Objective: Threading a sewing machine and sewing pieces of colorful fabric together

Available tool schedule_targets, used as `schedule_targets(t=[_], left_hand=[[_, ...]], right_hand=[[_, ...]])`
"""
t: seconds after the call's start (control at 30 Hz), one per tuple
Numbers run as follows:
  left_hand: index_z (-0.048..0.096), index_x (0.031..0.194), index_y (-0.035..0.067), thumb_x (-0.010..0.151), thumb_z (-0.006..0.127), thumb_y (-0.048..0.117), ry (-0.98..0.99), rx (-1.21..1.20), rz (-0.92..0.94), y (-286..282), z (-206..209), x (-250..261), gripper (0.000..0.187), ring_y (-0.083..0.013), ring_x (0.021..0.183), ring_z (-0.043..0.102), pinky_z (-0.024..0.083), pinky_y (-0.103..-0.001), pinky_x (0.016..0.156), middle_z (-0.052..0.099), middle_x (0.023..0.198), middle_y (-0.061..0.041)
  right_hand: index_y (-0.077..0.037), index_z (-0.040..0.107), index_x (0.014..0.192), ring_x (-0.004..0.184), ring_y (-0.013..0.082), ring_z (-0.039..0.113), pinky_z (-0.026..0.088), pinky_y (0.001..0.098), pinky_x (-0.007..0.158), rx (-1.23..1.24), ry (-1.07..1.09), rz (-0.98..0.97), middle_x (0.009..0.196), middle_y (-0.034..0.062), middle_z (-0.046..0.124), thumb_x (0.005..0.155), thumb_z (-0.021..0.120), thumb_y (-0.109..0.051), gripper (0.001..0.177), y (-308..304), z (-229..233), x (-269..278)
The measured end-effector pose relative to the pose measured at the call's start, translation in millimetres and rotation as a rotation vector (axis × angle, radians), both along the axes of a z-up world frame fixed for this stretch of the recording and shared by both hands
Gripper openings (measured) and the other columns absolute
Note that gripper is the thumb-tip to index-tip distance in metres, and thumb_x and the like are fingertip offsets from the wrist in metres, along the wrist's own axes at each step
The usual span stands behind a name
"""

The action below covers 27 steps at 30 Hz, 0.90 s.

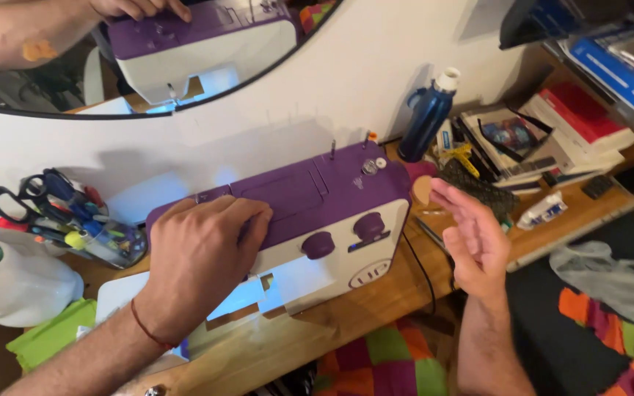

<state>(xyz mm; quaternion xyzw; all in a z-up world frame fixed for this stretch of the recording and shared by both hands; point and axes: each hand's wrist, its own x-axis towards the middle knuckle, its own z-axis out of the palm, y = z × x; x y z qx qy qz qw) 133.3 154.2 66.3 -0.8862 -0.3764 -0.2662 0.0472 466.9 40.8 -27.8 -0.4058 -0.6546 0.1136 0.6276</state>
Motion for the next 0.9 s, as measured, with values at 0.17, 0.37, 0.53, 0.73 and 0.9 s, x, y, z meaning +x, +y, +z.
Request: schedule_targets(t=[0.17, 0.37, 0.53, 0.73, 0.9], left_hand=[[0.079, 0.091, 0.022, 0.097, 0.067, 0.028, 0.090, -0.002, 0.009, -1.5, 8.4, 1.5, 0.015, -0.0128, 0.060, 0.070, 0.051, -0.028, 0.065, 0.069, 0.064, 0.007], [0.079, 0.089, 0.020, 0.096, 0.069, 0.025, 0.065, 0.019, 0.003, -4.8, 7.0, 0.9, 0.013, -0.0146, 0.057, 0.069, 0.049, -0.030, 0.063, 0.068, 0.062, 0.004], [0.079, 0.090, 0.020, 0.097, 0.068, 0.027, 0.075, 0.032, 0.031, -6.6, 8.3, 3.2, 0.014, -0.0152, 0.057, 0.069, 0.049, -0.030, 0.064, 0.068, 0.062, 0.003], [0.080, 0.090, 0.018, 0.099, 0.065, 0.025, 0.125, -0.058, 0.048, -5.1, 18.2, 8.6, 0.019, -0.0144, 0.055, 0.068, 0.050, -0.029, 0.066, 0.068, 0.062, 0.004], [0.081, 0.091, 0.017, 0.101, 0.062, 0.023, 0.139, -0.073, 0.021, -6.1, 18.5, 8.5, 0.022, -0.0153, 0.058, 0.069, 0.051, -0.031, 0.068, 0.069, 0.063, 0.004]], right_hand=[[0.019, 0.048, 0.132, 0.132, 0.0516, 0.056, 0.049, 0.0647, 0.110, 0.085, 0.075, -0.117, 0.135, 0.0391, 0.058, 0.097, 0.053, -0.001, 0.041, -19.1, -18.2, -4.2], [0.022, 0.052, 0.125, 0.125, 0.0542, 0.061, 0.053, 0.0654, 0.102, 0.094, 0.093, -0.168, 0.127, 0.0420, 0.061, 0.093, 0.058, 0.004, 0.038, -24.7, -27.9, -8.3], [0.021, 0.053, 0.126, 0.126, 0.0500, 0.062, 0.054, 0.0593, 0.100, 0.095, 0.107, -0.180, 0.127, 0.0391, 0.063, 0.094, 0.059, 0.002, 0.037, -29.8, -35.5, -9.2], [0.020, 0.055, 0.124, 0.124, 0.0508, 0.063, 0.055, 0.0595, 0.099, 0.103, 0.126, -0.188, 0.124, 0.0399, 0.063, 0.093, 0.059, 0.004, 0.035, -38.4, -35.5, -6.5], [0.020, 0.056, 0.123, 0.122, 0.0489, 0.065, 0.055, 0.0562, 0.098, 0.107, 0.128, -0.195, 0.123, 0.0389, 0.064, 0.095, 0.060, 0.002, 0.034, -43.4, -39.2, -8.1]])
